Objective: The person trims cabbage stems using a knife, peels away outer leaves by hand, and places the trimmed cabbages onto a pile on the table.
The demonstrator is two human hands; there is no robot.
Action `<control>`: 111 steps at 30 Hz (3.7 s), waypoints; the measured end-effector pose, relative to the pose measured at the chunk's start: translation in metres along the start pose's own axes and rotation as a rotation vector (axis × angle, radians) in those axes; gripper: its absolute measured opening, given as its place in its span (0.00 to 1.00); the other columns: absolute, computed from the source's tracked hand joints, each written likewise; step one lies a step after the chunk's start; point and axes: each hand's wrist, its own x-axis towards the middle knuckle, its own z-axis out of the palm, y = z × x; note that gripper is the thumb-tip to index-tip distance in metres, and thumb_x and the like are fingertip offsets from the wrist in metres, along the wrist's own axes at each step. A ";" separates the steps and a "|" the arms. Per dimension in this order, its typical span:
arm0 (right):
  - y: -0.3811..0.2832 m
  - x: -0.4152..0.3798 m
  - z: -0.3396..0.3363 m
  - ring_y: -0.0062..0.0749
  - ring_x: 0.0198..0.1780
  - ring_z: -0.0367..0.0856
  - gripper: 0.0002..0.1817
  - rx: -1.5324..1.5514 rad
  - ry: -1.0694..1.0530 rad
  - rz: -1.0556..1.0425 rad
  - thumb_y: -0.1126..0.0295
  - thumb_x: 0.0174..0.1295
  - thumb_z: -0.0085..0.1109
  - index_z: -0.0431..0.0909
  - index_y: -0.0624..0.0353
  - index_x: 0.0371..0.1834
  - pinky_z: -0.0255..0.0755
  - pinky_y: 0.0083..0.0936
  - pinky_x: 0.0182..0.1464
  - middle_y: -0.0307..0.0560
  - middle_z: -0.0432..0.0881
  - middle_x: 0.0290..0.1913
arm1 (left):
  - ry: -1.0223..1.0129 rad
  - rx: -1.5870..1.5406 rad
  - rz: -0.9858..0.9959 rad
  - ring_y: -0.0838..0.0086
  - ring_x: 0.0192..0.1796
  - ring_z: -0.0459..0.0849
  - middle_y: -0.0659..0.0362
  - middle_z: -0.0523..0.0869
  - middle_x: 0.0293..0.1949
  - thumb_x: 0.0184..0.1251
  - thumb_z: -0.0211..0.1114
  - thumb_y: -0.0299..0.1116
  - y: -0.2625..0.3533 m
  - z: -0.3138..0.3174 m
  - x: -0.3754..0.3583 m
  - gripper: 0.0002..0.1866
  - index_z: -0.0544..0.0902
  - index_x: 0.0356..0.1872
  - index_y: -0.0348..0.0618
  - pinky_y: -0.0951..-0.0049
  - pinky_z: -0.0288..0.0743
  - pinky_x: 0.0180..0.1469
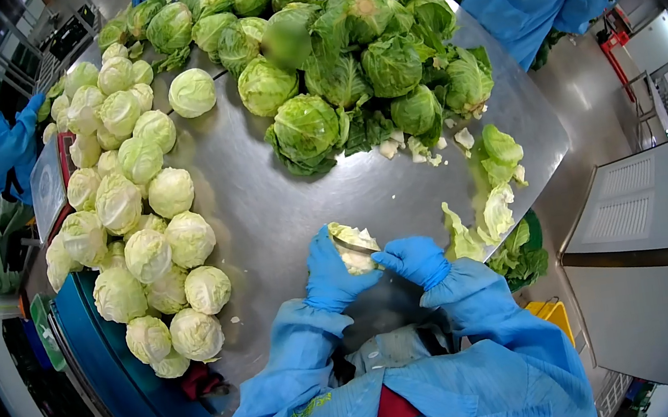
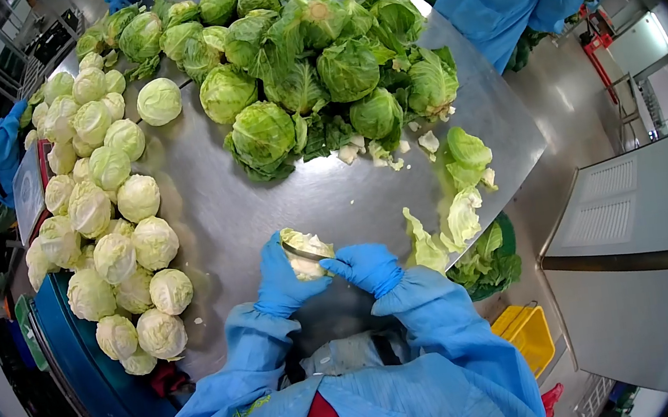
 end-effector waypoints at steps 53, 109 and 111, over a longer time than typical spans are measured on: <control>0.168 -0.031 0.020 0.38 0.32 0.81 0.21 -0.021 0.661 0.420 0.64 0.58 0.66 0.79 0.60 0.53 0.77 0.32 0.36 0.47 0.81 0.31 | -0.309 -1.006 -0.020 0.62 0.70 0.66 0.52 0.64 0.68 0.36 0.85 0.33 -0.016 -0.043 -0.053 0.62 0.49 0.73 0.46 0.59 0.57 0.73; 0.034 -0.031 0.012 0.45 0.49 0.81 0.30 0.322 0.350 0.412 0.47 0.63 0.59 0.75 0.59 0.60 0.75 0.32 0.49 0.55 0.82 0.46 | -0.012 -1.371 -0.683 0.67 0.56 0.80 0.51 0.81 0.55 0.60 0.70 0.40 -0.039 -0.035 -0.066 0.31 0.72 0.61 0.34 0.67 0.73 0.61; 0.009 -0.011 0.029 0.41 0.49 0.82 0.32 0.567 0.089 0.391 0.46 0.61 0.62 0.77 0.64 0.57 0.75 0.29 0.51 0.55 0.83 0.46 | -0.061 -1.341 -0.603 0.67 0.53 0.82 0.52 0.83 0.52 0.60 0.70 0.39 -0.021 -0.034 -0.059 0.29 0.75 0.58 0.33 0.68 0.75 0.59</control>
